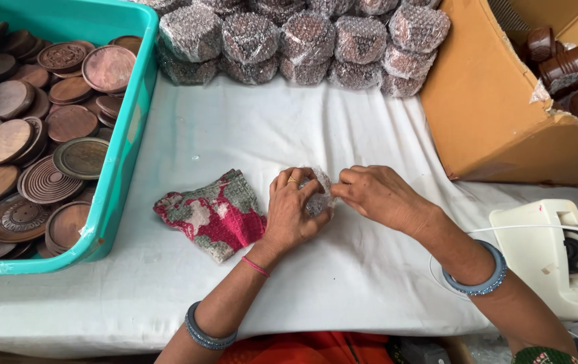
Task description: Wrapping circular wooden disks in bubble wrap and securing them for shipping.
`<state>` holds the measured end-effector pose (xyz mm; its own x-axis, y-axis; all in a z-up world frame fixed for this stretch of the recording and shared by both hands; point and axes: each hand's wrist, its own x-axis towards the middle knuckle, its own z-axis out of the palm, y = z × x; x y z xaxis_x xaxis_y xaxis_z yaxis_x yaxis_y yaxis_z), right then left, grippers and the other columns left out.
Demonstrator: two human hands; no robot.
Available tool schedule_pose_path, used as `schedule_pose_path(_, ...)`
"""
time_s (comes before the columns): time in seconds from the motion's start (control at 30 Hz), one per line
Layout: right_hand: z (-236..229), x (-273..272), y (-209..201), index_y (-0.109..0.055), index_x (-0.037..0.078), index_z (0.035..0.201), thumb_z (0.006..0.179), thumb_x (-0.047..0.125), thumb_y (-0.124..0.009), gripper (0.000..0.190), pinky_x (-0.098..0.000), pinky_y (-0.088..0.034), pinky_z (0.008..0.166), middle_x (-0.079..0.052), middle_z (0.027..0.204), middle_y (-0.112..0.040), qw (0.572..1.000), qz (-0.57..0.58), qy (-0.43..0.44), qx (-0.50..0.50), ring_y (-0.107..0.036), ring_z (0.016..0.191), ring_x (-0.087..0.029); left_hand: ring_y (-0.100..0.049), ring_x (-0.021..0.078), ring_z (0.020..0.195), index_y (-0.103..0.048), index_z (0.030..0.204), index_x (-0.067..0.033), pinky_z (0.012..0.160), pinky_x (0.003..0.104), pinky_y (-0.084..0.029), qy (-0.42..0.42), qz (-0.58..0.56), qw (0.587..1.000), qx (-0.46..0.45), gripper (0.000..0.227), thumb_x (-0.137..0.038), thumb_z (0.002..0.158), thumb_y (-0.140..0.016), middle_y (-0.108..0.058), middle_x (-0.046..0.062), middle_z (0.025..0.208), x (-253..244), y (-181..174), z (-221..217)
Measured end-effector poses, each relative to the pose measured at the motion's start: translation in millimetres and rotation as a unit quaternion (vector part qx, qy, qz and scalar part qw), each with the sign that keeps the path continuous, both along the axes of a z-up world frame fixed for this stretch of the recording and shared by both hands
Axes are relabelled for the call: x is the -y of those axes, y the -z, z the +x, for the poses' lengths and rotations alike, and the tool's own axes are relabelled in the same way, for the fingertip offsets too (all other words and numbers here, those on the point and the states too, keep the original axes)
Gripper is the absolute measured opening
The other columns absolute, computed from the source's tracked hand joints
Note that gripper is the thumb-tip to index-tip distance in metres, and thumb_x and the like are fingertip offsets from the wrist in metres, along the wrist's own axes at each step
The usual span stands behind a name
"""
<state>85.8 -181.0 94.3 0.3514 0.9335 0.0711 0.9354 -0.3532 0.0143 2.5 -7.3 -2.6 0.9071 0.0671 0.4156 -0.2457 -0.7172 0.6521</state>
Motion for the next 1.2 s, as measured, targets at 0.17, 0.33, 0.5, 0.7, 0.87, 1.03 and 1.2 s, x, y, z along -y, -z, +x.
schedule_pose_path(0.17,5.2,-4.0,-3.0,-0.067,0.009,0.093,0.088,0.015,-0.072,0.009,-0.0383,-0.057,0.072,-0.006,0.080,-0.061,1.000,0.002,0.003,-0.023,-0.067,0.081,-0.024,-0.046,0.0315,0.127,-0.074,0.105,-0.0110,0.110,0.049,-0.033,0.003,-0.012,1.000,0.008,0.041,-0.028,0.069,-0.082,-0.057,0.009,0.127,0.9,2.3,-2.1)
schedule_pose_path(0.33,8.3,-13.4,-2.8,-0.067,0.008,0.097,0.087,0.019,-0.073,0.016,-0.0402,-0.056,0.074,-0.006,0.084,-0.064,0.998,-0.014,0.028,-0.060,-0.067,0.082,-0.026,-0.045,0.0312,0.127,-0.076,0.107,-0.0127,0.111,0.049,-0.033,0.012,-0.018,1.000,0.007,0.040,-0.027,0.070,-0.081,-0.056,0.010,0.129,-1.0,2.9,-2.6)
schedule_pose_path(0.5,13.4,-19.0,6.1,-0.067,0.009,0.099,0.091,0.016,-0.068,0.011,-0.0395,-0.058,0.076,-0.006,0.087,-0.066,0.998,-0.030,0.022,-0.048,-0.068,0.086,-0.024,-0.046,0.0307,0.128,-0.075,0.103,-0.0118,0.114,0.049,-0.033,0.030,-0.014,0.999,0.007,0.033,-0.027,0.073,-0.082,-0.057,0.012,0.127,-2.8,9.6,0.3)
schedule_pose_path(0.7,27.3,-22.9,8.0,-0.066,0.006,0.093,0.089,0.021,-0.071,0.016,-0.0396,-0.057,0.079,-0.007,0.089,-0.067,0.998,0.005,0.027,-0.064,-0.068,0.086,-0.026,-0.049,0.0304,0.122,-0.077,0.100,-0.0120,0.112,0.047,-0.036,0.052,-0.016,0.998,0.027,0.032,-0.024,0.072,-0.085,-0.059,0.011,0.121,-2.8,6.3,-1.4)
schedule_pose_path(0.87,25.8,-15.7,3.7,-0.069,0.005,0.100,0.094,0.022,-0.068,0.018,-0.0388,-0.056,0.078,-0.008,0.093,-0.070,0.990,0.027,0.050,-0.130,-0.069,0.084,-0.026,-0.050,0.0304,0.120,-0.077,0.103,-0.0113,0.111,0.047,-0.037,0.055,-0.026,0.998,0.034,0.034,-0.024,0.072,-0.085,-0.059,0.011,0.120,-4.1,3.9,-2.5)
schedule_pose_path(1.03,24.9,5.1,9.3,-0.070,0.004,0.109,0.097,0.023,-0.068,0.022,-0.0328,-0.058,0.078,-0.007,0.102,-0.071,0.958,0.147,0.056,-0.238,-0.071,0.090,-0.019,-0.050,0.0301,0.118,-0.077,0.100,-0.0112,0.110,0.047,-0.038,0.054,-0.033,0.998,0.029,0.032,-0.022,0.071,-0.085,-0.059,0.011,0.119,-4.9,3.5,-2.0)
schedule_pose_path(1.2,24.5,11.3,25.9,-0.070,0.006,0.115,0.083,0.028,-0.078,0.040,-0.0300,-0.059,0.073,-0.003,0.107,-0.069,0.935,0.135,0.070,-0.322,-0.066,0.090,-0.014,-0.050,0.0298,0.120,-0.076,0.095,-0.0097,0.110,0.047,-0.038,0.051,-0.031,0.998,0.029,0.028,-0.022,0.071,-0.085,-0.058,0.011,0.117,-4.0,5.0,-1.7)
